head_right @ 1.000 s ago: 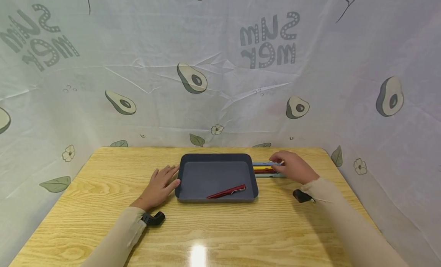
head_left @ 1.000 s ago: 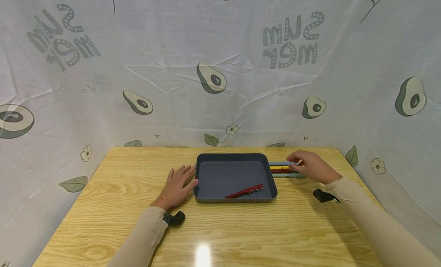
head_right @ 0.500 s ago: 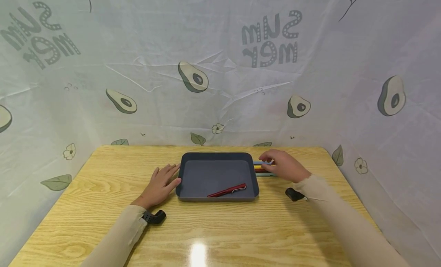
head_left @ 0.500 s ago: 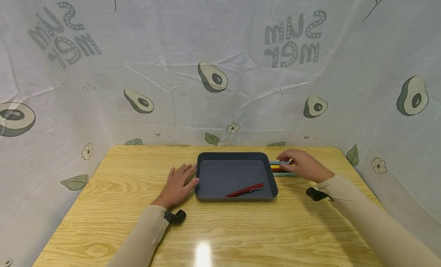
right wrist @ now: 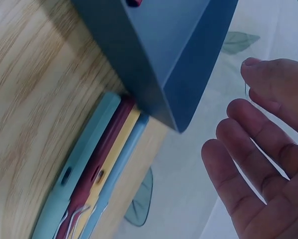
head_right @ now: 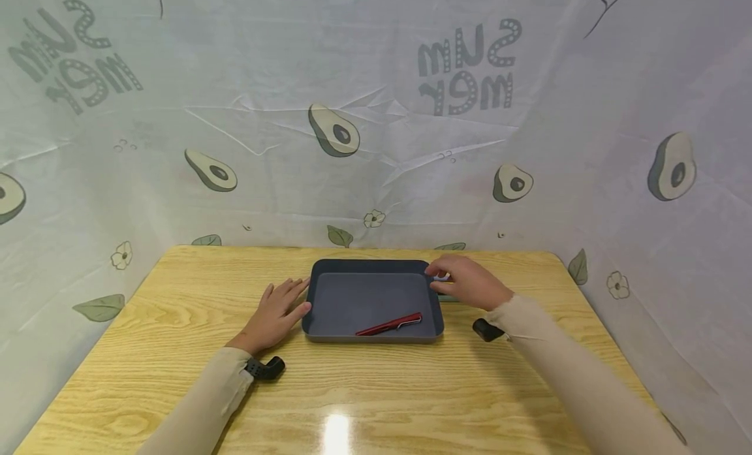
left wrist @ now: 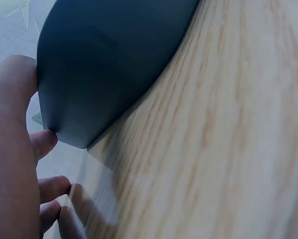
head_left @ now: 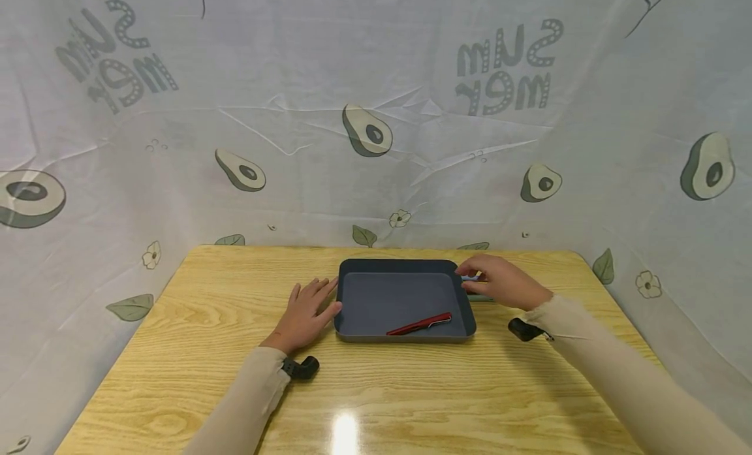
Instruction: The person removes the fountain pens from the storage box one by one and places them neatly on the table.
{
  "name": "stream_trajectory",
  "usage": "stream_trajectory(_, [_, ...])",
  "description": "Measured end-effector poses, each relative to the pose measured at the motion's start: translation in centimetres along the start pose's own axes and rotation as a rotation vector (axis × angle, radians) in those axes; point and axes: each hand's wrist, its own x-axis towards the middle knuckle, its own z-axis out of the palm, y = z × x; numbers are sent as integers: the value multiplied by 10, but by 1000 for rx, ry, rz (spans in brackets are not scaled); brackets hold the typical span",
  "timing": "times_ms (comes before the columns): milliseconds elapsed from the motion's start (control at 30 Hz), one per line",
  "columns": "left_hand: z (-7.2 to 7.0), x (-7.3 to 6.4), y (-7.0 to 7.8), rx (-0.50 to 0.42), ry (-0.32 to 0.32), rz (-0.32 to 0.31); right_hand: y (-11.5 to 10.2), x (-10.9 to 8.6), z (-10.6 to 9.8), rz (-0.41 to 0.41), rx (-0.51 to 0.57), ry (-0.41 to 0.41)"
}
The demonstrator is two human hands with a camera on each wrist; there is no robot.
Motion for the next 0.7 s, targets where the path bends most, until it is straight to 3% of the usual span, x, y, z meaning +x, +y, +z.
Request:
stream_trajectory(200, [0, 0, -2, 6, 0, 0, -11, 12, 8, -105, -74, -44])
stream_trajectory(367, [-1, -2, -1, -7, 21, 16, -23, 22, 13, -147, -109, -101])
stream_trajectory(533, [-1, -2, 1, -18, 27, 20, -33, 29, 19, -155, -78, -180])
stream_trajectory(700, [-3, 0, 3, -11, -14, -9, -39, 33, 25, -182, -21, -254])
